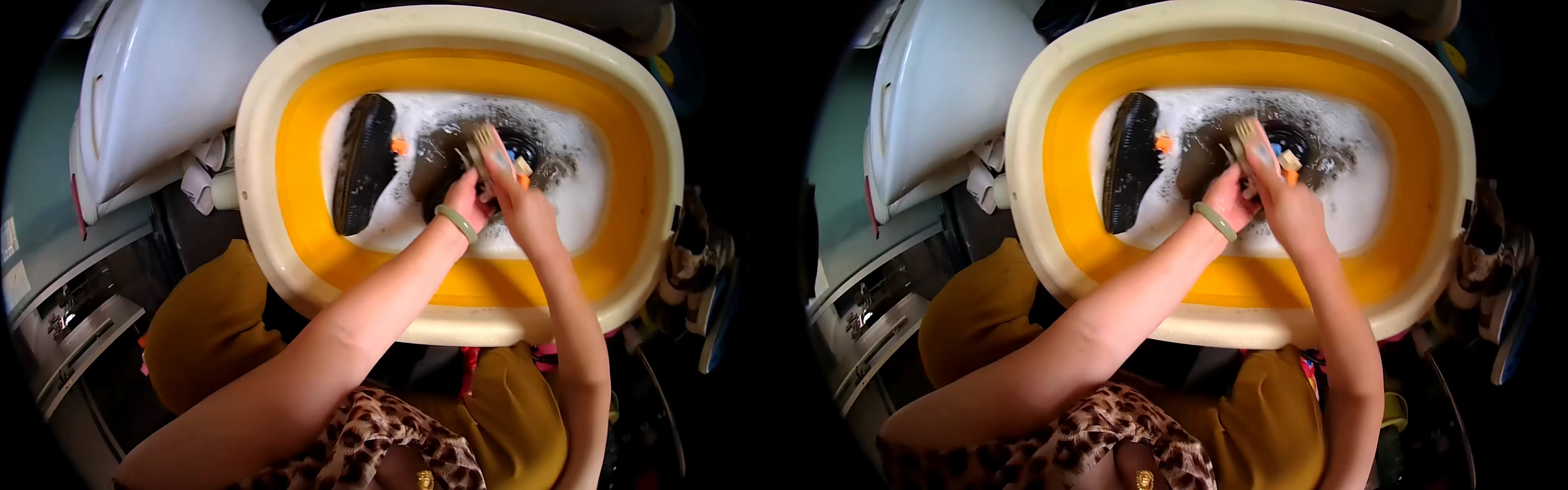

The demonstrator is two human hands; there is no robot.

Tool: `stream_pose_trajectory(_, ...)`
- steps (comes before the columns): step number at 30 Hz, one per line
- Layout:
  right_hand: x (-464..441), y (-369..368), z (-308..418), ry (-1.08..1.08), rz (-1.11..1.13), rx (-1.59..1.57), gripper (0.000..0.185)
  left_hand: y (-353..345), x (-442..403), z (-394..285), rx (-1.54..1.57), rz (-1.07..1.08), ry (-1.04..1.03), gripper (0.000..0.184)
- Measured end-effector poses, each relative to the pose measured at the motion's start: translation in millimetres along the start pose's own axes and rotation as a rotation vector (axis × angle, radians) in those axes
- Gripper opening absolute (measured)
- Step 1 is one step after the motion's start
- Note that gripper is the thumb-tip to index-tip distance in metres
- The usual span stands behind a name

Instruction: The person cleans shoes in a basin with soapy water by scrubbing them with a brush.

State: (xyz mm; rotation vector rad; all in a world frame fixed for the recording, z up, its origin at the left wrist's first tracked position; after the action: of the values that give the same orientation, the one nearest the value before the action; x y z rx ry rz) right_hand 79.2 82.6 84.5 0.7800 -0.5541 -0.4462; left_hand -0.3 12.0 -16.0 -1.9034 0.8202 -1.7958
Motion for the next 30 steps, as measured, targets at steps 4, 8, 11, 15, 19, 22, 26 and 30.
stream_pose_trajectory(4,8.0,1.2,0.0,-0.089,-0.033,0.018,0.043,-29.2,7.4,-21.2,0.019,0.034,0.019,0.029)
stream_pose_trajectory(8,76.8,-14.2,27.9,-0.062,0.113,-0.122,0.043,-29.3,35.8,-38.2,0.052,-0.037,-0.027,0.031)
stream_pose_trajectory(11,32.3,-1.5,16.7,-0.059,0.131,0.022,0.040,-12.7,25.4,-30.1,0.025,-0.043,-0.016,0.031)
stream_pose_trajectory(15,-23.2,5.8,17.0,-0.117,0.094,-0.016,0.040,-24.8,25.1,-28.7,-0.024,0.016,0.005,0.029)
stream_pose_trajectory(19,34.2,5.7,18.2,-0.040,0.079,-0.109,0.044,-25.4,20.0,-39.4,0.045,0.031,0.019,0.037)
stream_pose_trajectory(22,70.7,9.0,4.4,-0.089,0.232,-0.145,0.048,-23.4,24.1,-48.6,0.022,0.062,-0.018,0.045)
stream_pose_trajectory(26,53.7,37.5,-43.0,-0.114,0.119,-0.022,0.047,-30.1,25.0,-47.3,0.095,0.026,-0.052,0.047)
stream_pose_trajectory(30,23.5,59.5,-121.1,-0.454,-0.225,-0.083,0.045,-36.8,34.9,-57.0,0.180,0.174,-0.094,0.051)
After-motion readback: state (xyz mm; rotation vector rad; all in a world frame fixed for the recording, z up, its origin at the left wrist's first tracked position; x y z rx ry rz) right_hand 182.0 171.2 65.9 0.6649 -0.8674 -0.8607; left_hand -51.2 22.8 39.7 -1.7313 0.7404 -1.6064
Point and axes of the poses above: each hand's wrist, its own x-axis away from the middle knuckle, its own y-axis out of the back of the hand, z = x × y, the point moved 2 cm from there along -x, towards the middle knuckle, and after that the axes turned 4 degrees about z, right-handed, at the moved point
